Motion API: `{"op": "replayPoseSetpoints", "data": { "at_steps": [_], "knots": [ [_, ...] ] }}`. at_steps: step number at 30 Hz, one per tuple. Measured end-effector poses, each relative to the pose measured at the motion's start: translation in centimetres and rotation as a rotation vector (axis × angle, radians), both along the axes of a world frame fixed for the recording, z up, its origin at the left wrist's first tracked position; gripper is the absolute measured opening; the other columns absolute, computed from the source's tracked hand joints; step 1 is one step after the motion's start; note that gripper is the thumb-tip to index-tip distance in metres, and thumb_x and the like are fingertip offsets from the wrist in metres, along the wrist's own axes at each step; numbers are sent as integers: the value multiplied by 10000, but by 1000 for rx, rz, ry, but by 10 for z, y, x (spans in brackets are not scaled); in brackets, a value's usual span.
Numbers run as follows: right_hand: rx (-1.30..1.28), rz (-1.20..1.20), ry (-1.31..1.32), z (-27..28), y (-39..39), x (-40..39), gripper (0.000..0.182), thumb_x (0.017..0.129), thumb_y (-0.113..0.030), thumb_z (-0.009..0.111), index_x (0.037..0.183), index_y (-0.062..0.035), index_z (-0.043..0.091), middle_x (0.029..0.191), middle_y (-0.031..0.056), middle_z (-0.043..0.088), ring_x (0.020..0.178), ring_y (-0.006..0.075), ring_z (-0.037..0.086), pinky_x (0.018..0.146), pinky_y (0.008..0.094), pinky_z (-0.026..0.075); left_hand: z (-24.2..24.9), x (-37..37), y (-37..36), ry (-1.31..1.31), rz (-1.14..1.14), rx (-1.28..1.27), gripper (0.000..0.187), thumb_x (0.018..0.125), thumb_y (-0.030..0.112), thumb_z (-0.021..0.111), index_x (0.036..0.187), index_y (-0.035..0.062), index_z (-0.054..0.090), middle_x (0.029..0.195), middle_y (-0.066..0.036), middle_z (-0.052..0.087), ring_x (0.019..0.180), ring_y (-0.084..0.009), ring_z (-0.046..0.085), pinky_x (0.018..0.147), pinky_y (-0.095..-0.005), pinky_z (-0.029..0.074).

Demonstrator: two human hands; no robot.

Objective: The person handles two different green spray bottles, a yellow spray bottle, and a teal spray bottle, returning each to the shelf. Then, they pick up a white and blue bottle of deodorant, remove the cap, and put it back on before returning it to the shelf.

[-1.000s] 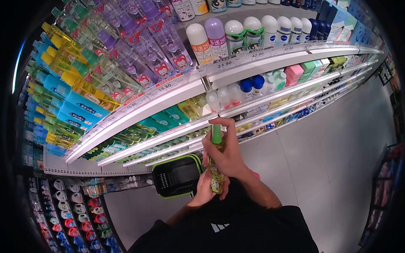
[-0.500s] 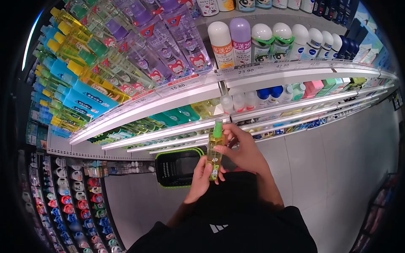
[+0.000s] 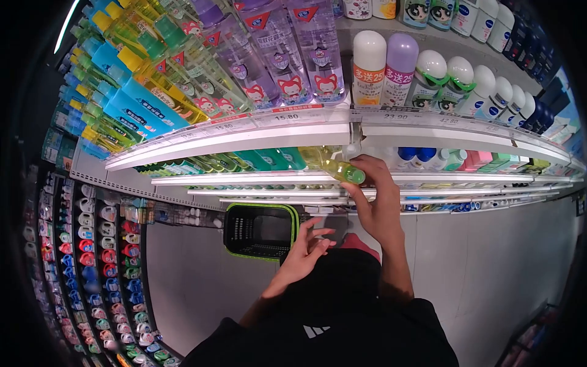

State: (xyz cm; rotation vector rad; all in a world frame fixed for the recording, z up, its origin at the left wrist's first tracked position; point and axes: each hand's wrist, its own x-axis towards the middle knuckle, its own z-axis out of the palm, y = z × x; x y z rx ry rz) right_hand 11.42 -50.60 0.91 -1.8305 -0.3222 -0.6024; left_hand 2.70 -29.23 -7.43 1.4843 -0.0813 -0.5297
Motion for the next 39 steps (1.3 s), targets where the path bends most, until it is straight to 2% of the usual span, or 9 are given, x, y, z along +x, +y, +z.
{"op": "replayPoseSetpoints", "data": {
  "at_steps": [6, 16, 22, 25, 28, 30, 34, 37, 39],
  "knots": [
    [-170, 11, -33, -7, -1, 15, 357, 886, 12, 749, 1221, -4, 626, 1263, 179, 661, 983, 315, 709, 828, 349, 576, -7, -8, -8, 2, -52, 72, 508, 1086, 137, 562, 1531, 55, 333, 1381, -165, 609, 1167, -202, 671, 929, -312, 530],
    [-124, 108, 61, -27, 6, 37, 361, 945, -5, 690, 1296, -7, 605, 1284, 182, 642, 962, 303, 717, 789, 358, 588, -16, -15, -19, -5, -20, 101, 452, 1080, 106, 571, 1498, 47, 410, 1346, -130, 641, 1166, -175, 662, 986, -310, 515],
    [-99, 90, 247, -31, 11, 51, 342, 972, -70, 693, 1290, 11, 596, 1107, 212, 651, 769, 298, 719, 706, 374, 576, -18, -15, -21, 4, 56, 88, 426, 1075, 90, 575, 1476, 42, 441, 1309, -126, 659, 1147, -178, 670, 985, -314, 517],
    [-212, 39, 318, -25, 14, 59, 283, 980, -132, 706, 1201, 26, 624, 968, 219, 662, 744, 318, 718, 682, 411, 554, -24, -14, -23, -17, 79, 84, 425, 1074, 91, 577, 1474, 41, 444, 1302, -129, 661, 1138, -179, 675, 985, -317, 519],
    [-344, -39, 297, -31, 15, 67, 291, 962, -184, 750, 1120, 36, 642, 816, 175, 672, 645, 255, 688, 636, 377, 520, -24, -10, -24, -34, 90, 79, 424, 1074, 92, 577, 1473, 39, 444, 1298, -130, 663, 1139, -180, 676, 981, -315, 520],
    [-415, -94, 249, -33, 14, 69, 306, 946, -236, 775, 968, 36, 636, 692, 150, 633, 602, 266, 646, 614, 407, 492, -26, -7, -25, -37, 89, 81, 423, 1073, 92, 578, 1472, 38, 445, 1296, -131, 664, 1139, -180, 676, 979, -315, 521],
    [-403, -90, 195, -29, 14, 65, 325, 931, -239, 792, 908, 40, 626, 685, 133, 627, 574, 250, 609, 592, 397, 481, -23, -1, -27, -46, 84, 105, 423, 1071, 89, 581, 1469, 36, 447, 1288, -132, 666, 1134, -181, 680, 971, -314, 525],
    [-361, -230, 268, -27, 20, 52, 235, 904, -194, 798, 957, -12, 658, 696, 127, 641, 611, 308, 624, 648, 456, 494, -26, 3, -29, -39, 90, 100, 422, 1070, 80, 580, 1469, 35, 449, 1289, -132, 663, 1130, -180, 681, 971, -312, 526],
    [-187, -316, -40, -30, 27, 46, 174, 874, -80, 794, 978, -29, 663, 838, 101, 692, 546, 214, 584, 586, 387, 495, -27, 5, -29, -36, 98, 95, 422, 1069, 73, 579, 1468, 34, 449, 1291, -130, 662, 1130, -179, 680, 971, -310, 526]
  ]
}}
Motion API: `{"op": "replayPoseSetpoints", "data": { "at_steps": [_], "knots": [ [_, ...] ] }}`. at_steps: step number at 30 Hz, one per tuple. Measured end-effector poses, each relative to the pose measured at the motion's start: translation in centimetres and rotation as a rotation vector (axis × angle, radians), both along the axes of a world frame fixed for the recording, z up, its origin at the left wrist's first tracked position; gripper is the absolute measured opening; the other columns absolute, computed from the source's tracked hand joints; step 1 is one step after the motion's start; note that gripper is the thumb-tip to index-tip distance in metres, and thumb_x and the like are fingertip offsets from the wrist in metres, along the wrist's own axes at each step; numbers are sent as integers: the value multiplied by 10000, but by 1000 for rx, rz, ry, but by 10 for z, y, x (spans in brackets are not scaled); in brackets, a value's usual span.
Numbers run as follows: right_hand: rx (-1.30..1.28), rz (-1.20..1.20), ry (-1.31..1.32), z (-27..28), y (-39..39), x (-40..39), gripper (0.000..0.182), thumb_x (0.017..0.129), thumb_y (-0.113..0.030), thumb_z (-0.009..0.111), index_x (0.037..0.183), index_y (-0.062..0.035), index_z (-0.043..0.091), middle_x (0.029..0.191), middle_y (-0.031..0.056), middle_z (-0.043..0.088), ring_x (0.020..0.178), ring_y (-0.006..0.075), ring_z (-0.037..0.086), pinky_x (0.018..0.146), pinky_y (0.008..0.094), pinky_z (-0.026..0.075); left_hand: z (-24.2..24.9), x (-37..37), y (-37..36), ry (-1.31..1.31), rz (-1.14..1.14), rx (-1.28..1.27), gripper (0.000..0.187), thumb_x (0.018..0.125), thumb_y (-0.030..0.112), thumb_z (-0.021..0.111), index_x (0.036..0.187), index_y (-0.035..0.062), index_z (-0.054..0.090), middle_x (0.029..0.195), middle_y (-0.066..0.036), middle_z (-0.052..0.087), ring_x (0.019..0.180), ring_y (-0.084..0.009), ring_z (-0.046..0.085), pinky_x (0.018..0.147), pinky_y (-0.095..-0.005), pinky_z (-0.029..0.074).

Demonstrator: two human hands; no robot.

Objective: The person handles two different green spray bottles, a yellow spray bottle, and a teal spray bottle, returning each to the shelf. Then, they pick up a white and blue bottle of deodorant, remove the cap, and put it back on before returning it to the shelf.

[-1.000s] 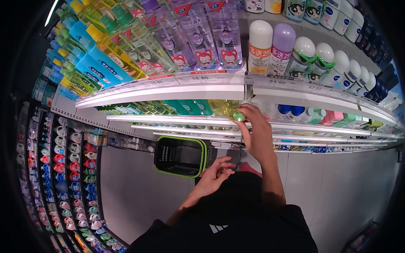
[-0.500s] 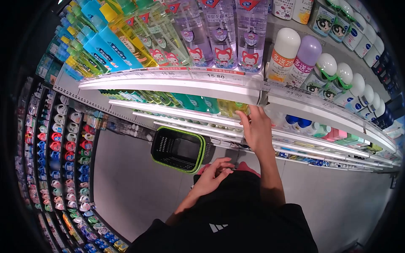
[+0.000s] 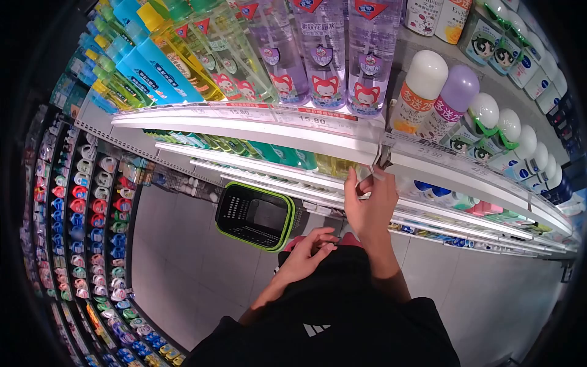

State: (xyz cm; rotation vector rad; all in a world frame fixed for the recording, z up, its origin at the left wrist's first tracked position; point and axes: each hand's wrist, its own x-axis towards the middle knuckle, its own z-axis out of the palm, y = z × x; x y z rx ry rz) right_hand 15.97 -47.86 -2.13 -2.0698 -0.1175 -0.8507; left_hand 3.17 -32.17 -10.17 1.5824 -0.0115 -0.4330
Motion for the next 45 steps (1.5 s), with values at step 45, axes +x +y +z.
{"op": "replayPoseSetpoints", "data": {
  "at_steps": [45],
  "knots": [
    [181, 614, -142, 23, 16, -75, 246, 811, 100, 781, 1020, -24, 817, 1135, 188, 690, 920, 204, 719, 685, 261, 571, 19, -31, 5, -297, 300, 17, 863, 918, 57, 781, 1587, 49, 236, 1550, -162, 385, 1353, -247, 509, 989, -344, 535]
  ]
}}
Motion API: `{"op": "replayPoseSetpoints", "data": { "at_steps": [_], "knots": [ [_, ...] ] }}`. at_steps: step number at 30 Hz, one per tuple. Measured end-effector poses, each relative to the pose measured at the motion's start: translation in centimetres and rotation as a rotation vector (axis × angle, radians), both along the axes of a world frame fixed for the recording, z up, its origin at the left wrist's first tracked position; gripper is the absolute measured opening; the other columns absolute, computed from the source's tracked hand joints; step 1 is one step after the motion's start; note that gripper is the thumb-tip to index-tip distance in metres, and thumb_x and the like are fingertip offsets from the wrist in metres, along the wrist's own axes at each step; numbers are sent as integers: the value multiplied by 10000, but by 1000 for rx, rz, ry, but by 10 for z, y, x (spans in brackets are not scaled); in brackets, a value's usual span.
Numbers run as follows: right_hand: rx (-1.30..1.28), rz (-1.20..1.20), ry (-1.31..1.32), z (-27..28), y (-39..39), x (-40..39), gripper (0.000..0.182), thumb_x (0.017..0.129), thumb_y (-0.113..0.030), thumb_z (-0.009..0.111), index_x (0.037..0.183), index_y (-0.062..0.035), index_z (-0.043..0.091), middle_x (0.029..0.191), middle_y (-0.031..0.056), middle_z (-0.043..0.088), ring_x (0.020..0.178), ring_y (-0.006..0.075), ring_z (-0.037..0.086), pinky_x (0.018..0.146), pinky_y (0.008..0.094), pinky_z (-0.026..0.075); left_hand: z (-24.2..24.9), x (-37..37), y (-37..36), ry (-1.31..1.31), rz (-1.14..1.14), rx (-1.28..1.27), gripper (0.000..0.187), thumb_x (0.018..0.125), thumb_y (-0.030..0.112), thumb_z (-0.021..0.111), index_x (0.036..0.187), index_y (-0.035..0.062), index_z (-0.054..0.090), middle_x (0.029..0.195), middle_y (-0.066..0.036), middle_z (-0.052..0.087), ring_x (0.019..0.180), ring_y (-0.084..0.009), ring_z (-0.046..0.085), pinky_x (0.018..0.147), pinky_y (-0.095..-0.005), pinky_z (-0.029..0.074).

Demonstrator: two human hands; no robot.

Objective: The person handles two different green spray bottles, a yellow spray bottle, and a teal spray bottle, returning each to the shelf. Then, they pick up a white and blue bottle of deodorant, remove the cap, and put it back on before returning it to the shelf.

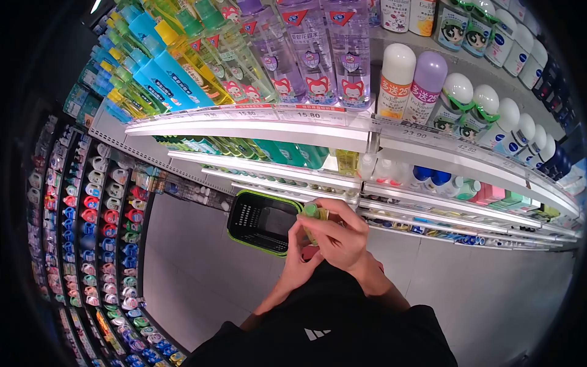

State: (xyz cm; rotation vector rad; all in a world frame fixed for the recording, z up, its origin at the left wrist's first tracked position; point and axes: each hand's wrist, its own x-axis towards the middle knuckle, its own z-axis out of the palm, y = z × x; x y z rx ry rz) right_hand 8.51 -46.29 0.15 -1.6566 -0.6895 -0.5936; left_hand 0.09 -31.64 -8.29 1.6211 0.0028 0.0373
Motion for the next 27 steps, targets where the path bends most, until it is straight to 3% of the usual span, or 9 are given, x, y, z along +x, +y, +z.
{"op": "replayPoseSetpoints", "data": {
  "at_steps": [2, 3, 4, 5, 7, 10, 11, 16, 27],
  "knots": [
    [122, 143, 230, 2, 1, -10, 198, 844, 88, 773, 1004, -21, 815, 1135, 196, 687, 940, 218, 718, 741, 295, 582, 5, -6, -2, -17, -22, -39, 775, 928, 70, 779, 1548, 40, 314, 1485, -143, 473, 1318, -203, 539, 992, -334, 522],
    [119, 184, 179, 1, 0, -12, 267, 889, 83, 746, 1147, 18, 727, 1126, 181, 689, 990, 232, 709, 829, 314, 576, 6, -9, -2, 29, -22, -94, 648, 943, 76, 763, 1476, 19, 399, 1375, -124, 556, 1215, -176, 595, 947, -323, 538],
    [125, 165, 182, -5, 0, -17, 267, 889, 83, 746, 1147, 18, 727, 1126, 181, 689, 990, 232, 709, 829, 314, 576, 8, -11, -2, 76, -24, -149, 525, 958, 82, 748, 1404, -3, 484, 1265, -105, 639, 1112, -149, 652, 901, -311, 553],
    [187, 149, 257, -15, 2, -22, 333, 901, 87, 733, 1218, 27, 652, 1145, 167, 685, 1023, 234, 700, 858, 317, 570, 12, -14, 0, 82, -43, -146, 525, 958, 82, 748, 1404, -3, 484, 1265, -105, 639, 1112, -149, 652, 901, -311, 553],
    [378, 174, 394, -21, 4, -29, 469, 919, 98, 707, 1321, 27, 475, 1209, 134, 656, 1070, 208, 673, 931, 322, 535, 25, -19, 2, 148, -189, 11, 282, 993, 88, 699, 1228, -28, 593, 978, -60, 703, 839, -126, 697, 769, -295, 578],
    [321, 30, 414, 0, -8, -28, 377, 890, 20, 779, 1216, 33, 589, 1096, 109, 701, 865, 102, 643, 758, 263, 511, 9, -32, -4, 129, -300, -175, 180, 1008, 79, 668, 1136, -36, 617, 842, -57, 681, 692, -124, 672, 646, -284, 565],
    [352, 79, 496, 11, -12, -30, 279, 932, 7, 743, 1164, 14, 588, 1026, 101, 695, 911, 127, 650, 842, 284, 513, 10, -34, -5, 132, -317, -175, 180, 1008, 79, 668, 1136, -36, 617, 842, -57, 681, 692, -124, 672, 646, -284, 565],
    [688, 334, 752, 4, -13, -41, 100, 1019, -49, 651, 1063, 8, 582, 927, 79, 680, 866, 141, 669, 812, 295, 552, 17, -36, -12, 174, -433, -218, 137, 1017, 88, 659, 1068, -20, 591, 816, -69, 662, 659, -137, 656, 605, -282, 541],
    [745, 265, 795, 7, -11, -53, 423, 1133, -400, 443, 1001, -21, 575, 825, 63, 615, 683, 117, 603, 630, 270, 510, 27, -39, -18, 199, -458, -271, 132, 1018, 96, 663, 1034, -10, 586, 794, -63, 654, 640, -131, 647, 583, -277, 526]
  ]
}}
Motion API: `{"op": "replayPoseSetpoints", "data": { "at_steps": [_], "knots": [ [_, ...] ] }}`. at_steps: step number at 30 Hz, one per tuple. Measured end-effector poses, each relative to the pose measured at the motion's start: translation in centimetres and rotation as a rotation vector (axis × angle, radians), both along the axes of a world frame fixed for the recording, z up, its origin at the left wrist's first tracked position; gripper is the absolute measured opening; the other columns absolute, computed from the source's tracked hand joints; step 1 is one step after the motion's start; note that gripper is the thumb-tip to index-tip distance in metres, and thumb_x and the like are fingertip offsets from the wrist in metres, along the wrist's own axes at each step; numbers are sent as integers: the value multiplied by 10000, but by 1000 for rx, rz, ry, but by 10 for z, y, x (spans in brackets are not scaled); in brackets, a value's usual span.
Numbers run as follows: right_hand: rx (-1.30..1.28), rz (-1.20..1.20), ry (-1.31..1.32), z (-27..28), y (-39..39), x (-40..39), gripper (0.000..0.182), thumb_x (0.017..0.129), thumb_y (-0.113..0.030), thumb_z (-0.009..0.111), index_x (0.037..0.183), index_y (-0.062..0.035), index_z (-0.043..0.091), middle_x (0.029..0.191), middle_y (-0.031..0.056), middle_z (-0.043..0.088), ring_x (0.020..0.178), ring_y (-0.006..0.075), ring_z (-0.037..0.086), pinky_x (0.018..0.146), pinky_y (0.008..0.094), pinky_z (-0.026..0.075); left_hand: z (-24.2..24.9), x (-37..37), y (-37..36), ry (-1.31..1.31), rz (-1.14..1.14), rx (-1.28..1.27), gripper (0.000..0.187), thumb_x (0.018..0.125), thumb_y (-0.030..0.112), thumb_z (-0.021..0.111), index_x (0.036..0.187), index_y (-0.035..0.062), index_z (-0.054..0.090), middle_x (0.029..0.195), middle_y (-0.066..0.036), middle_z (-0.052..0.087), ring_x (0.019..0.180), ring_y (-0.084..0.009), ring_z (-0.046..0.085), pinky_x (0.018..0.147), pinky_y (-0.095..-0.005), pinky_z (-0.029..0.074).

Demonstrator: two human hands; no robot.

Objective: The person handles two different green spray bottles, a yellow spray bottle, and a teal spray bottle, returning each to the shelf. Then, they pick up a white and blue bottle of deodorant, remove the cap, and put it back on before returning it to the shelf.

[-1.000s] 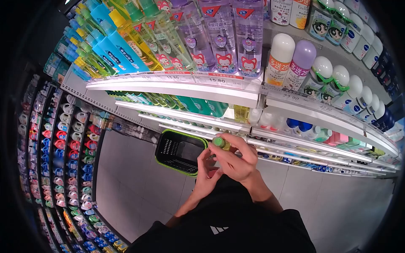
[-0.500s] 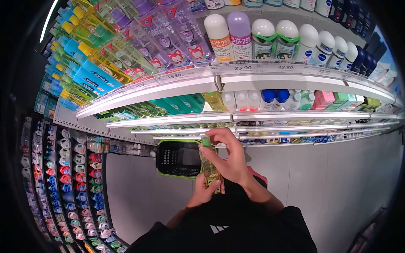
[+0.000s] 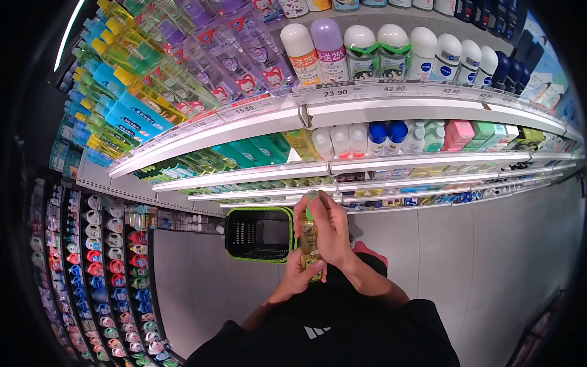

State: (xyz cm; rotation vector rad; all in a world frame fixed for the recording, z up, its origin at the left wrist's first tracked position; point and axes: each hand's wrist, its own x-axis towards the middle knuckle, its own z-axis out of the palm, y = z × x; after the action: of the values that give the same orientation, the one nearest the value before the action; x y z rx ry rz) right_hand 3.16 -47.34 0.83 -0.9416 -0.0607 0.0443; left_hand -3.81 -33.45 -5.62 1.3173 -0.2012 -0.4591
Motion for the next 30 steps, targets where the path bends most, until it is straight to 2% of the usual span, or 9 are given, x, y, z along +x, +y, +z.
{"op": "replayPoseSetpoints", "data": {
  "at_steps": [10, 14, 16, 18, 19, 21, 22, 24, 30],
  "knots": [
    [166, 100, 36, -13, 1, -1, 519, 1139, -484, 350, 986, -33, 557, 856, 60, 605, 662, 115, 595, 620, 265, 518, -4, -4, 6, -68, -17, 78, 135, 1019, 116, 667, 1048, 2, 602, 769, -43, 650, 624, -125, 652, 565, -276, 519],
    [178, 187, 25, -14, 1, 2, 531, 1147, -464, 326, 1111, -8, 597, 884, 80, 622, 728, 132, 611, 684, 291, 532, -7, -6, 9, -64, -36, 19, 148, 1025, 122, 654, 1067, -8, 598, 769, -51, 645, 616, -138, 650, 557, -276, 515],
    [190, 209, 43, -9, 1, 6, 532, 1150, -448, 328, 1171, 5, 608, 895, 89, 628, 756, 141, 616, 714, 302, 537, -3, -8, 10, 75, -4, -132, 185, 1042, 151, 624, 1094, -24, 589, 777, -72, 638, 607, -156, 649, 553, -277, 516],
    [149, 266, 58, -5, 0, 8, 466, 1158, -378, 330, 1366, -13, 533, 911, 108, 637, 809, 162, 629, 772, 326, 544, 2, -7, 11, 76, -17, -152, 203, 1049, 163, 609, 1102, -32, 584, 783, -85, 636, 605, -163, 648, 551, -278, 517],
    [149, 267, 57, -4, 1, 8, 466, 1158, -378, 330, 1366, -13, 533, 911, 108, 637, 809, 162, 629, 772, 326, 544, 3, -7, 12, 79, -31, -172, 222, 1056, 175, 593, 1110, -39, 579, 788, -98, 634, 604, -170, 648, 549, -280, 519],
    [64, 202, -106, -5, 2, 7, 420, 1148, -302, 391, 1500, -74, 378, 973, 129, 641, 845, 178, 647, 778, 339, 557, 5, -8, 11, 82, -36, -188, 239, 1061, 190, 580, 1114, -43, 579, 791, -103, 635, 604, -174, 649, 547, -281, 517],
    [64, 204, -106, -4, 3, 5, 420, 1148, -302, 391, 1500, -74, 378, 973, 129, 641, 845, 178, 647, 778, 339, 557, 6, -8, 11, 87, -41, -204, 257, 1067, 204, 567, 1118, -47, 578, 794, -107, 635, 603, -177, 650, 545, -282, 516],
    [67, 218, -175, -2, 8, 2, 536, 1098, -133, 506, 1555, -139, 227, 1027, 145, 631, 829, 187, 662, 736, 337, 571, 7, -9, 11, 107, -29, -244, 258, 1068, 204, 562, 1115, -49, 578, 796, -107, 637, 603, -180, 650, 548, -283, 516],
    [-49, 248, -233, -11, 9, 4, 634, 995, 70, 587, 1478, -141, 235, 998, 119, 585, 709, 151, 644, 624, 294, 556, 5, -10, 10, 55, -10, -234, 253, 1073, 204, 548, 1054, -45, 590, 798, -102, 638, 616, -181, 651, 566, -292, 520]
  ]
}}
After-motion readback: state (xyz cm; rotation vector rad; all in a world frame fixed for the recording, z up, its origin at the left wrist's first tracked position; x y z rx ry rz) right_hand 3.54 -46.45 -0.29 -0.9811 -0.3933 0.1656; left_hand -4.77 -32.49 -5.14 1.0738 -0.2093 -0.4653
